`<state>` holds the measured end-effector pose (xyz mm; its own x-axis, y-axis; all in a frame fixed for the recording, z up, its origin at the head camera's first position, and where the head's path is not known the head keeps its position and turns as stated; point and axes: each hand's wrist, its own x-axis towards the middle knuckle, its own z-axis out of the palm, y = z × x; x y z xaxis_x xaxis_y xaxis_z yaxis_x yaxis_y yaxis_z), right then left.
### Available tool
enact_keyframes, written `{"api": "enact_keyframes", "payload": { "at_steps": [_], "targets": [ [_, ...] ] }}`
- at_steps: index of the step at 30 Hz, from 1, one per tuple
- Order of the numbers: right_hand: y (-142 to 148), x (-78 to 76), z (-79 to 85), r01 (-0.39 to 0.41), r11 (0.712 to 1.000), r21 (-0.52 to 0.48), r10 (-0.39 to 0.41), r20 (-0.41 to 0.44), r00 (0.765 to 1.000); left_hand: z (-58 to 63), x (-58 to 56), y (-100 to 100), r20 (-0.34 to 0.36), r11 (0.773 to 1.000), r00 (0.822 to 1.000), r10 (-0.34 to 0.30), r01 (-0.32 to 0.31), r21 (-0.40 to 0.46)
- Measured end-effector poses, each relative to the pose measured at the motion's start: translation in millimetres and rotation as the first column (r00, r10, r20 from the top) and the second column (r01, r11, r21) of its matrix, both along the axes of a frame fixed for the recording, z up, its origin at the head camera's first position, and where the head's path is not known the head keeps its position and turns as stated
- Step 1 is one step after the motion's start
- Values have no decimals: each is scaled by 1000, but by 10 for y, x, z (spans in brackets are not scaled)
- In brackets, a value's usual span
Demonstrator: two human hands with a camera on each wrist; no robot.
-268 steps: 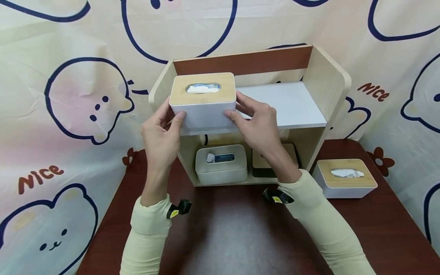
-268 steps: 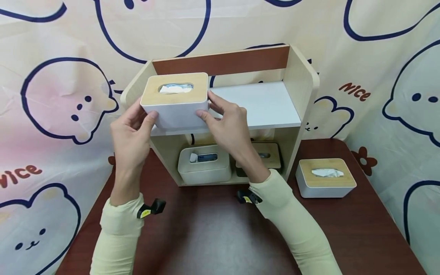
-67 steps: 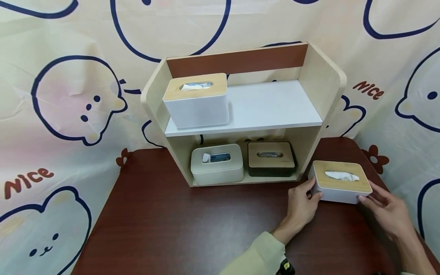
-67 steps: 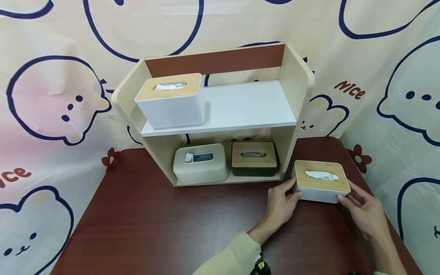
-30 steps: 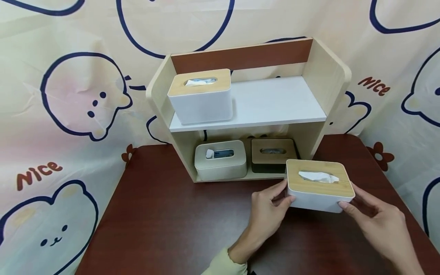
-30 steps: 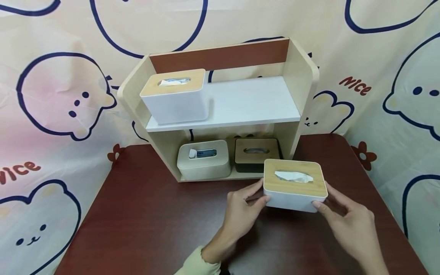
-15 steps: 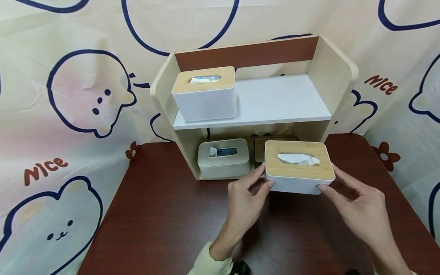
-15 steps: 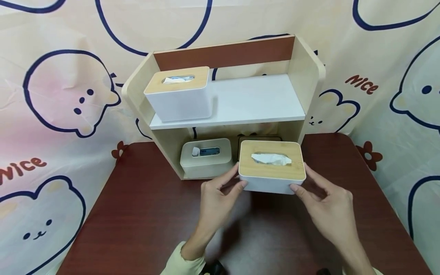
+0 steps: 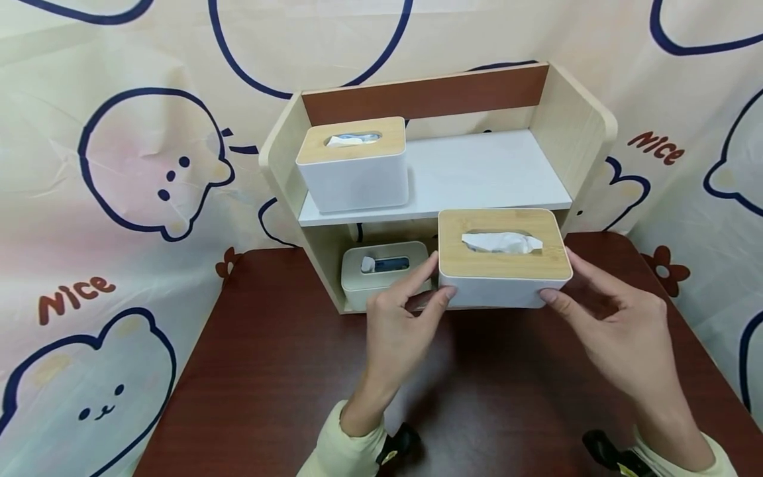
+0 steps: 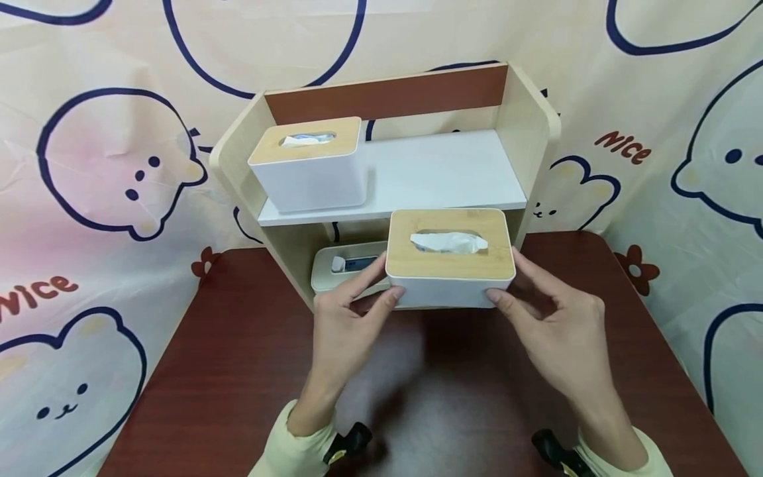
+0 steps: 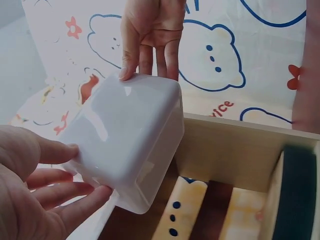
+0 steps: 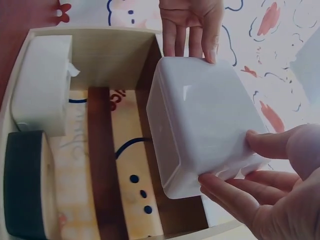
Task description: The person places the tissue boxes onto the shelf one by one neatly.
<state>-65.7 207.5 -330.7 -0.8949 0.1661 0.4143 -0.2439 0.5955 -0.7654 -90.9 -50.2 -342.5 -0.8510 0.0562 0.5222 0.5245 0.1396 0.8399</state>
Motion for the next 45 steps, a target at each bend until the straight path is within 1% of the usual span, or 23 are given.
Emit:
{"api": "enact_keyframes", "payload": {
  "at_steps": [3,6,9,13,20,22,24,26,28,32,35,39,45],
  "targets": [
    [-12,-12,81,5,1000,3,-5,-27,1000,75,-11,-15,-35,1000,999,-2,2,-3],
    [-17,-41,178,-8,1000,-6,8,-64,998,159,-39,-24,-76,1000,997,-1,0,-11],
    [-28,-82,297,-34,999,-22,32,-103,994,262,-84,-28,-126,1000,992,4,-6,-16],
    [-55,-141,434,-44,998,-40,38,-134,990,395,-156,-38,-178,1000,984,21,-24,-20],
    [-92,-231,581,-54,997,-54,44,-170,984,563,-254,-44,-186,997,981,53,-62,-43],
    [-98,-281,622,-56,997,-56,45,-182,982,603,-298,-39,-197,997,979,59,-69,-46],
    [-105,-358,661,-59,996,-65,47,-182,982,640,-366,-27,-206,996,976,69,-78,-39],
    [-109,-454,690,-60,995,-74,46,-176,983,671,-454,-7,-203,996,976,76,-83,-27],
    [-113,-550,707,-65,994,-90,50,-164,985,691,-547,21,-184,996,980,79,-83,-16],
    [-122,-717,725,-48,993,-111,30,-163,986,713,-707,78,-153,996,984,86,-90,-16],
    [-143,-821,742,-46,991,-126,23,-181,983,725,-786,111,-146,994,984,102,-106,-22],
    [-177,-938,758,-62,987,-151,32,-195,980,725,-866,147,-130,992,984,124,-128,-22],
    [-197,-1037,732,-56,981,-187,21,-184,983,708,-957,197,-96,990,986,136,-139,-26]
  ]
}}
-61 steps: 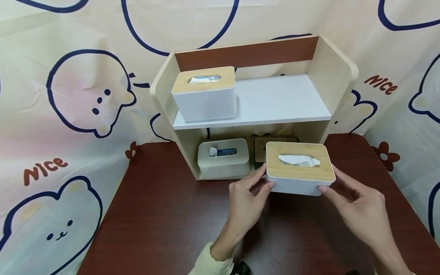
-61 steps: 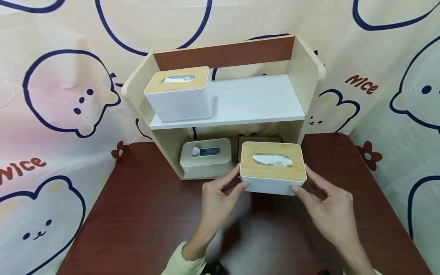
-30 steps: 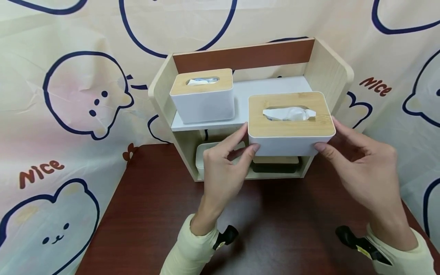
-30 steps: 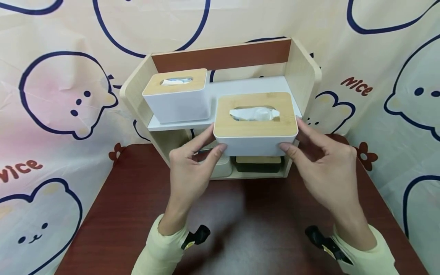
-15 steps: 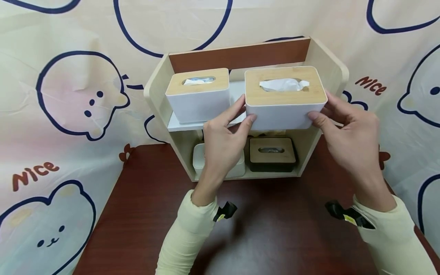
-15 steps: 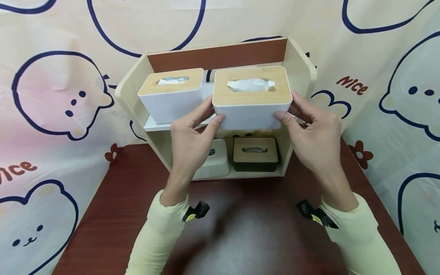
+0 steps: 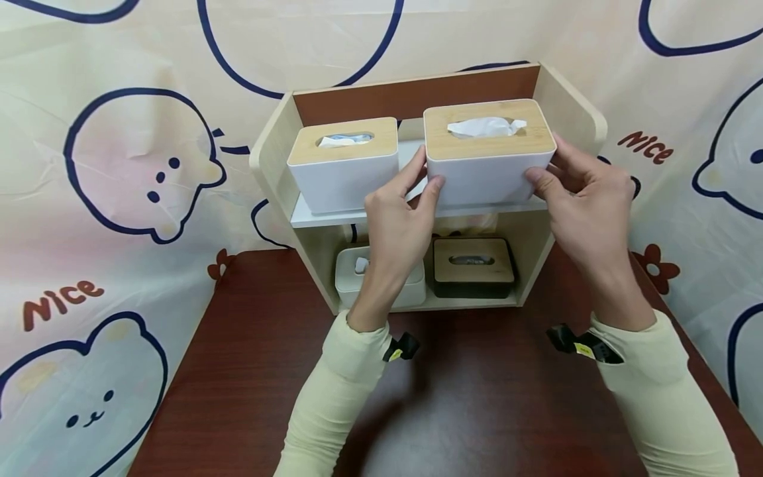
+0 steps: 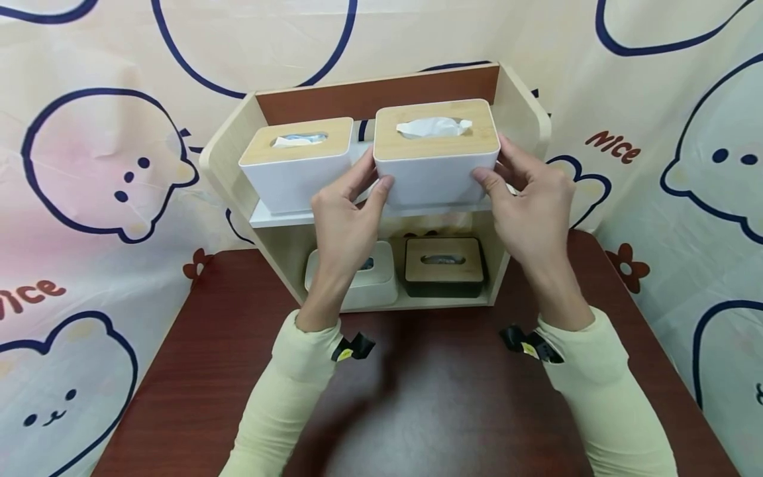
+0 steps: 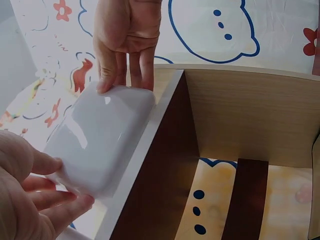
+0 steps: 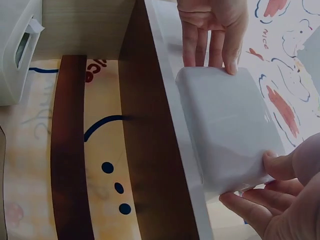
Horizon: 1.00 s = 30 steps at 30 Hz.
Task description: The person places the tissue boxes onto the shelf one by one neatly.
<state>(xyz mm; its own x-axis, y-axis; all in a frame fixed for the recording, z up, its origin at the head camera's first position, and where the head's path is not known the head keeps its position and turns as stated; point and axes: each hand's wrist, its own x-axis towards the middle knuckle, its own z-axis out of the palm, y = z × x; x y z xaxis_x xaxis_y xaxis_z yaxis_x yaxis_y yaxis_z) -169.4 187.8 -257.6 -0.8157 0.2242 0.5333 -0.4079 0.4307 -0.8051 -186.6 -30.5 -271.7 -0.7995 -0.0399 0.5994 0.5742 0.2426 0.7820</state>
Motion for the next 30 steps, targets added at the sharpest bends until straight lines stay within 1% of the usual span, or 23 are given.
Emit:
{"api": "enact_keyframes", "payload": {
  "at_steps": [8,16,27,30],
  "targets": [
    [-7,-76,-48,40,999,-15,-40,-1,999,-17,-49,39,22,999,999,27,-26,-23],
    [0,-89,-71,72,997,-2,-71,22,997,-36,-71,64,28,999,999,35,-34,-37],
    [-10,-77,-89,91,996,13,-92,46,995,-31,-79,101,52,998,998,32,-30,-54],
    [-8,-80,-95,90,996,14,-90,37,995,-37,-79,95,57,999,998,17,-14,-41]
  ]
}}
